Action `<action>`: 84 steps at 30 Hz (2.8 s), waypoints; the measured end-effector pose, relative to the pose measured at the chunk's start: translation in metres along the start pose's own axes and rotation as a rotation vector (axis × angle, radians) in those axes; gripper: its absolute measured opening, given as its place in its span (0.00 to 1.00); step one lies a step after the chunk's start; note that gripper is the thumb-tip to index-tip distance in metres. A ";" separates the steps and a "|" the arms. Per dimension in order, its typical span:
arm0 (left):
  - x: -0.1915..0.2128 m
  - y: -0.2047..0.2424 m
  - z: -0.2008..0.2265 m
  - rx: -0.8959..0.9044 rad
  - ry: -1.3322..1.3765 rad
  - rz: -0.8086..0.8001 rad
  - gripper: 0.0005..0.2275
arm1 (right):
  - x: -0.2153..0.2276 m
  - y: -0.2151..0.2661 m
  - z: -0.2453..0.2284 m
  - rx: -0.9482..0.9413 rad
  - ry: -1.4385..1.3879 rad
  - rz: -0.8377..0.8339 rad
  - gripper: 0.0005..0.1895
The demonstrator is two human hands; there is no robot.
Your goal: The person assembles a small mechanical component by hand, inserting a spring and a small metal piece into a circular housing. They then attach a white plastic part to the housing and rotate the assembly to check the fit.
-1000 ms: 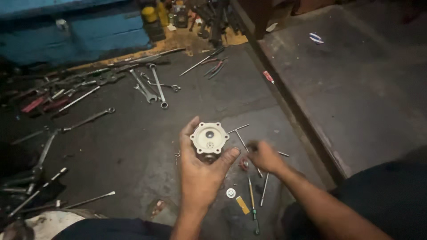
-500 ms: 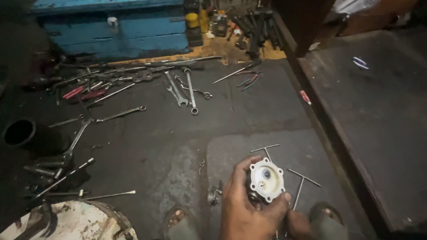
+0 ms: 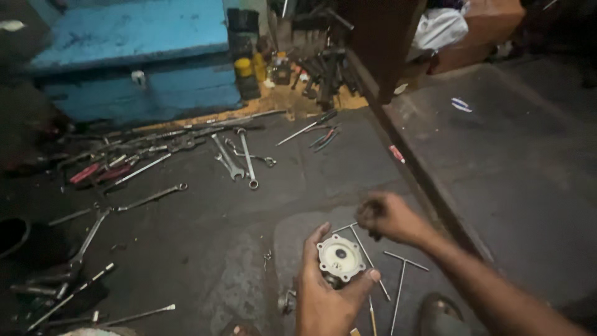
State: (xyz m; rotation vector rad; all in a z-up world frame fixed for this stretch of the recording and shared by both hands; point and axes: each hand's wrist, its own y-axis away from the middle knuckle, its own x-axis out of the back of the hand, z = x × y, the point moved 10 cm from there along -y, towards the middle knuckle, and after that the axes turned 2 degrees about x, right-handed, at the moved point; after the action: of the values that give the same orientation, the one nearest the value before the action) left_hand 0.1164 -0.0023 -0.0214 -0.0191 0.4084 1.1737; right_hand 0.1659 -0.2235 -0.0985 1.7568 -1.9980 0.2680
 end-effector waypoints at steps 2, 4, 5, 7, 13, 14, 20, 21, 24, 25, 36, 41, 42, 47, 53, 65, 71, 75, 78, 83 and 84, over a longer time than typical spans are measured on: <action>-0.004 0.002 -0.009 0.065 -0.038 0.046 0.39 | 0.019 0.030 -0.069 0.053 -0.018 -0.021 0.05; -0.008 0.005 -0.015 0.107 -0.009 0.054 0.39 | 0.033 0.060 -0.114 0.058 0.095 -0.014 0.06; -0.011 0.006 -0.019 0.118 0.040 0.039 0.39 | 0.034 0.077 -0.143 0.227 0.120 -0.005 0.06; -0.025 0.008 -0.024 0.097 0.068 -0.085 0.38 | 0.029 0.119 -0.176 0.504 0.168 0.001 0.08; -0.045 0.012 -0.033 0.077 -0.212 -0.378 0.43 | 0.024 0.180 -0.185 0.814 0.140 0.056 0.11; -0.043 0.012 -0.034 0.107 -0.186 -0.367 0.42 | 0.024 0.182 -0.184 0.836 0.119 0.047 0.12; -0.040 0.010 -0.019 0.128 0.047 -0.397 0.37 | 0.028 0.168 -0.151 0.508 0.029 0.041 0.13; -0.036 0.008 -0.018 0.095 0.097 -0.390 0.37 | 0.029 0.171 -0.154 0.552 0.025 0.061 0.12; -0.031 -0.003 -0.012 -0.166 0.068 -0.376 0.37 | 0.033 0.179 -0.165 0.677 0.034 0.094 0.14; -0.031 -0.008 -0.019 -0.156 0.203 -0.365 0.34 | 0.031 0.182 -0.169 0.713 0.052 0.085 0.15; 0.008 -0.022 -0.103 0.243 0.339 0.215 0.22 | -0.005 0.217 -0.179 1.075 1.005 0.457 0.20; 0.009 -0.042 -0.097 -0.027 0.439 0.107 0.18 | -0.010 0.197 -0.148 0.887 0.760 0.261 0.28; 0.017 -0.042 -0.098 -0.075 0.423 0.193 0.17 | -0.014 0.194 -0.140 0.849 0.643 0.230 0.26; -0.002 -0.026 -0.047 -0.552 -0.182 0.156 0.17 | -0.021 0.148 -0.065 0.074 -0.109 0.008 0.10; -0.018 -0.038 -0.069 -0.241 0.160 0.166 0.18 | 0.000 0.134 -0.051 -0.040 -0.388 0.172 0.04; -0.020 -0.057 -0.099 -0.120 0.344 0.065 0.18 | 0.021 0.151 -0.102 0.346 0.080 0.314 0.07; -0.030 -0.058 -0.110 0.030 0.562 0.053 0.18 | 0.028 0.151 -0.128 0.546 -0.019 0.245 0.10; -0.023 -0.057 -0.114 0.106 0.512 0.132 0.18 | 0.033 0.155 -0.150 0.636 0.304 0.290 0.09; -0.020 -0.059 -0.101 -0.096 0.371 0.074 0.18 | 0.026 0.156 -0.147 0.665 0.339 0.242 0.08; -0.020 -0.049 -0.101 -0.120 0.280 0.119 0.18 | 0.008 0.130 -0.087 0.226 -0.290 0.072 0.04; -0.022 -0.045 -0.101 -0.127 0.268 0.136 0.18 | 0.005 0.126 -0.066 0.061 -0.429 0.129 0.05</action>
State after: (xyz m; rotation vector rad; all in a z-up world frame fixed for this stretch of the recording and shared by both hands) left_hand 0.1195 -0.0627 -0.1169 -0.2648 0.5778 1.3351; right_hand 0.0569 -0.1789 -0.0190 1.8442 -2.4296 -0.0126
